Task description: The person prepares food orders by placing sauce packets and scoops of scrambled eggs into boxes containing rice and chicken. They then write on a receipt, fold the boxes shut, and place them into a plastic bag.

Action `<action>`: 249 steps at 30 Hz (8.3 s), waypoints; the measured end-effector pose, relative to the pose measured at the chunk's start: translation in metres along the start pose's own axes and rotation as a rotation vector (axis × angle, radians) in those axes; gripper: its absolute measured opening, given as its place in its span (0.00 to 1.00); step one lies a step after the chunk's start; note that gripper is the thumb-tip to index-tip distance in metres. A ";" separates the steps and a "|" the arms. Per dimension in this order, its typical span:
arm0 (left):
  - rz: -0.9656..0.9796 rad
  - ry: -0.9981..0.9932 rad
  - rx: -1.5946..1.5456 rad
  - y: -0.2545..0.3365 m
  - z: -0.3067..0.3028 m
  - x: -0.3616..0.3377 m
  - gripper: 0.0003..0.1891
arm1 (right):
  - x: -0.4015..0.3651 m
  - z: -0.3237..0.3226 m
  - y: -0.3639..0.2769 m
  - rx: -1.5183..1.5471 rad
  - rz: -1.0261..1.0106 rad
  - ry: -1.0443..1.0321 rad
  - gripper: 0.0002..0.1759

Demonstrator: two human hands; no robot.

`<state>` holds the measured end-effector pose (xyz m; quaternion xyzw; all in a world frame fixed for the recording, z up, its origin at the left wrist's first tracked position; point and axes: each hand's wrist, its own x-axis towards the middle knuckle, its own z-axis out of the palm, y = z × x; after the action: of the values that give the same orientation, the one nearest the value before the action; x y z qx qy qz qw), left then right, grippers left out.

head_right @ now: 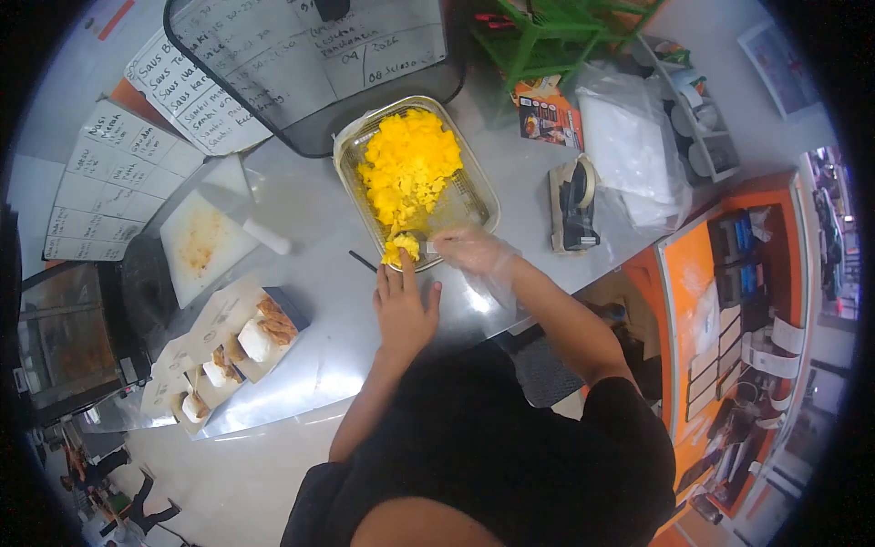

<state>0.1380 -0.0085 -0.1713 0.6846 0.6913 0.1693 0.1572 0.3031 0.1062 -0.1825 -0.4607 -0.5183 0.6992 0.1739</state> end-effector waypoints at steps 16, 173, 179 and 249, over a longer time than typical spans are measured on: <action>0.051 0.257 -0.119 -0.023 0.000 0.011 0.37 | 0.006 0.009 -0.046 -1.122 -0.277 0.434 0.08; 0.285 0.371 -0.207 -0.027 -0.003 0.039 0.30 | 0.005 0.009 -0.081 -1.357 -0.060 0.361 0.12; 0.289 0.403 -0.236 -0.030 0.002 0.043 0.28 | 0.014 0.006 -0.064 -1.361 -0.251 0.491 0.15; 0.100 0.270 -0.308 -0.027 0.013 0.035 0.41 | 0.026 -0.062 -0.056 -0.228 -0.071 -0.386 0.19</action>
<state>0.1188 0.0266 -0.1945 0.6571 0.6373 0.3706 0.1572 0.3274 0.1825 -0.1475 -0.3164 -0.6337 0.7047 0.0426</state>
